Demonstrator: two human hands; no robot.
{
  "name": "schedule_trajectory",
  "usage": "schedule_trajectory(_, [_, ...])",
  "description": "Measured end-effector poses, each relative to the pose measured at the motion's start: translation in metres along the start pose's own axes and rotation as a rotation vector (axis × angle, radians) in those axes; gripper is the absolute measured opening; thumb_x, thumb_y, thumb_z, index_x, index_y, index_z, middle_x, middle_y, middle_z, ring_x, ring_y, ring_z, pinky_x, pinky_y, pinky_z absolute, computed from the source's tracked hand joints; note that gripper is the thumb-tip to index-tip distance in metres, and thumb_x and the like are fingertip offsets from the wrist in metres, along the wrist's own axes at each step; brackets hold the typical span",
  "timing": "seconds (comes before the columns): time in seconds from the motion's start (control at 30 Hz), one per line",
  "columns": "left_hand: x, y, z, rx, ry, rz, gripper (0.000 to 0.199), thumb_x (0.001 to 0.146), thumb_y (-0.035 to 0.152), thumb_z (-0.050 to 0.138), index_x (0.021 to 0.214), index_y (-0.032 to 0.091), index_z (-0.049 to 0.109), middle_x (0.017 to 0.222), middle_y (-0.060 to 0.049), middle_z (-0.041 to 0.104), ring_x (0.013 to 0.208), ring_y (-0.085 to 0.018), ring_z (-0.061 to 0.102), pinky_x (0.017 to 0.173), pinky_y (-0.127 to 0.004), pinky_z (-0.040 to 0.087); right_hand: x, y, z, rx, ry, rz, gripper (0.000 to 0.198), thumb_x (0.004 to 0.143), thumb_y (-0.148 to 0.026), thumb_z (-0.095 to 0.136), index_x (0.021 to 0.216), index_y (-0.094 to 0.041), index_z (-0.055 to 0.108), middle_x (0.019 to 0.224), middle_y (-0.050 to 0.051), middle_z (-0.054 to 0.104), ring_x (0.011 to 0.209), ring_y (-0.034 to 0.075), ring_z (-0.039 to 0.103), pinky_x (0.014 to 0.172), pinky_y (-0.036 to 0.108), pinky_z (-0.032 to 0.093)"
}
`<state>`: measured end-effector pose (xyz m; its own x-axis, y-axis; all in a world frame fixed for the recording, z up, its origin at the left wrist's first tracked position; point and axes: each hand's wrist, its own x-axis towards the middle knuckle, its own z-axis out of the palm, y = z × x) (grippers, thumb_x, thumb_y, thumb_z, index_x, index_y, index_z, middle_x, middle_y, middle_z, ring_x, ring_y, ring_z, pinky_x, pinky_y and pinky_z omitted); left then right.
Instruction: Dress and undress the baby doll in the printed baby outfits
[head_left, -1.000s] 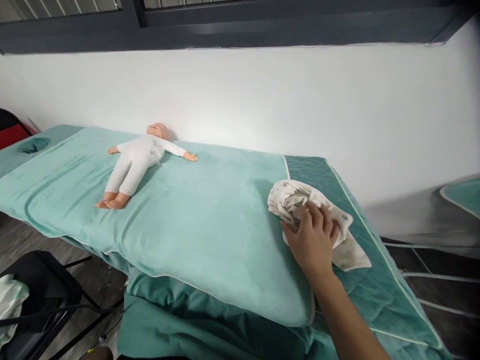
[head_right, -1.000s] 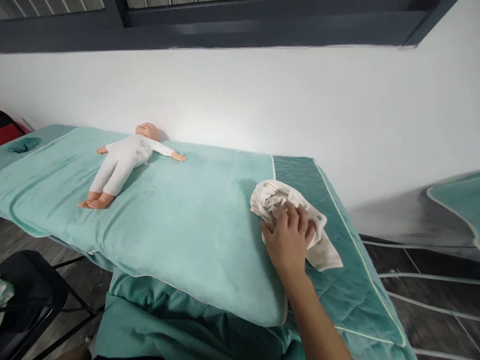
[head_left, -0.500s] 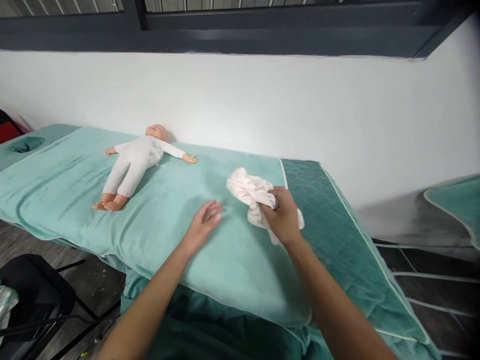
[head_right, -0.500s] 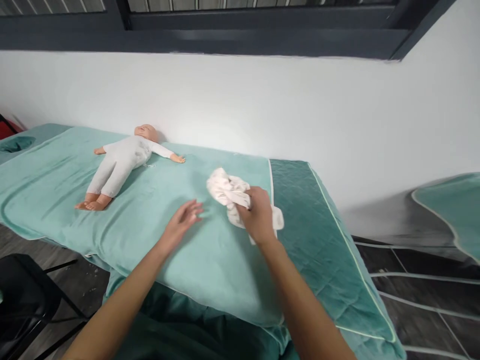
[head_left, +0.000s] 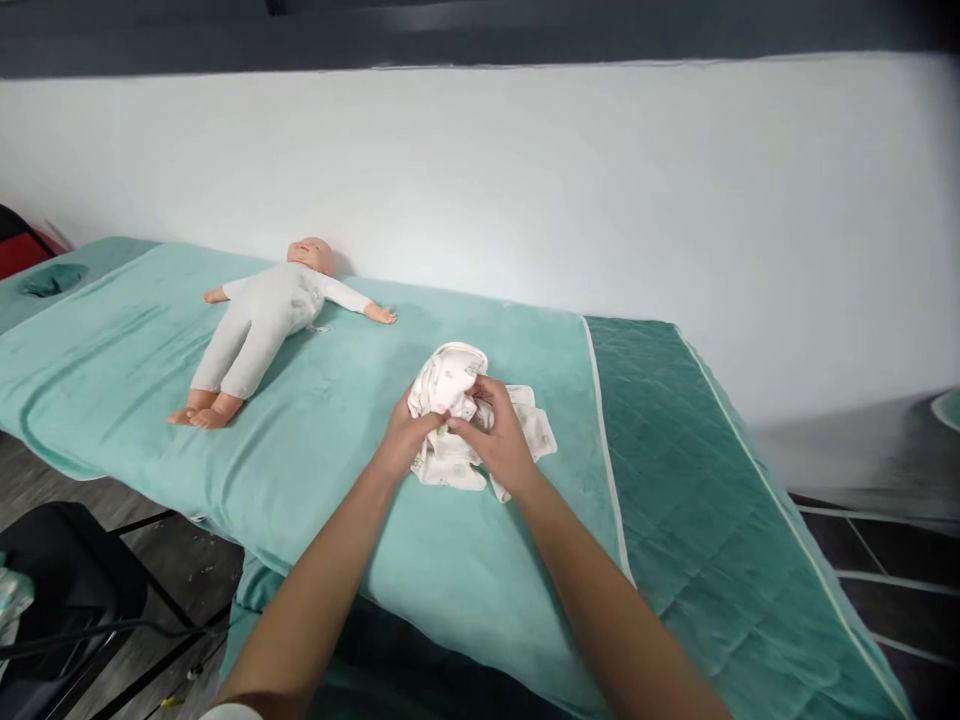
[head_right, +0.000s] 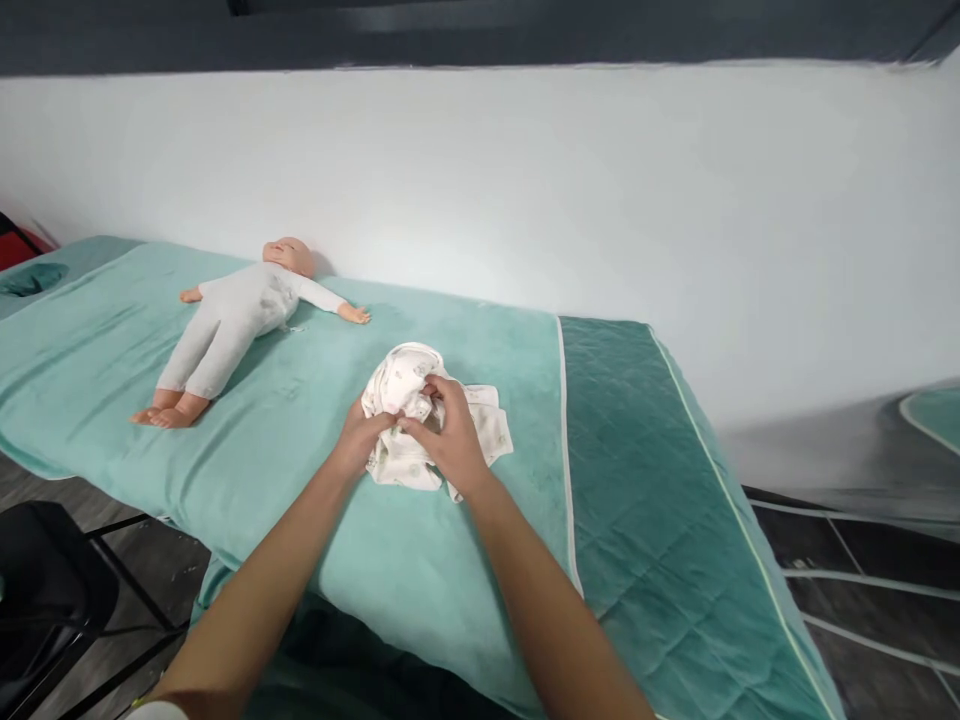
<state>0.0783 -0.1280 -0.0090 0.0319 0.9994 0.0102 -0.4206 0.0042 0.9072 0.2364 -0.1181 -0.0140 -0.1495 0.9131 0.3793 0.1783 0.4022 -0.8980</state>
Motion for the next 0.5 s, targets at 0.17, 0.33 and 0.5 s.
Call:
schedule_trajectory(0.17, [-0.004,0.001,0.004,0.146,-0.151,0.027,0.061,0.072,0.014,0.071,0.133,0.02,0.065,0.128,-0.006,0.072,0.115,-0.027,0.068,0.093,-0.032,0.053,0.0,-0.003,0.002,-0.054,0.112,0.032,0.051,0.08,-0.042,0.078,0.124,-0.024,0.059,0.116,0.007,0.054,0.115,0.026,0.055,0.106,0.047,0.047])
schedule_trajectory(0.33, [-0.003,-0.003,0.0,-0.017,-0.006,-0.028,0.055,0.068,0.015,0.072,0.123,0.016,0.071,0.113,-0.008,0.078,0.103,-0.029,0.073,0.086,-0.035,0.056,0.001,-0.006,0.001,-0.071,0.128,-0.016,0.018,0.09,-0.037,0.065,0.1,-0.023,0.071,0.122,0.009,0.051,0.121,0.026,0.055,0.108,0.044,0.046])
schedule_trajectory(0.5, [-0.003,-0.001,-0.001,-0.208,0.15,-0.028,0.048,0.078,0.032,0.079,0.121,0.013,0.071,0.114,-0.012,0.078,0.116,-0.032,0.07,0.102,-0.041,0.053,0.004,-0.009,-0.014,0.101,0.301,-0.01,0.018,0.087,-0.035,0.067,0.075,-0.022,0.061,0.136,0.008,0.057,0.129,0.027,0.054,0.114,0.047,0.04])
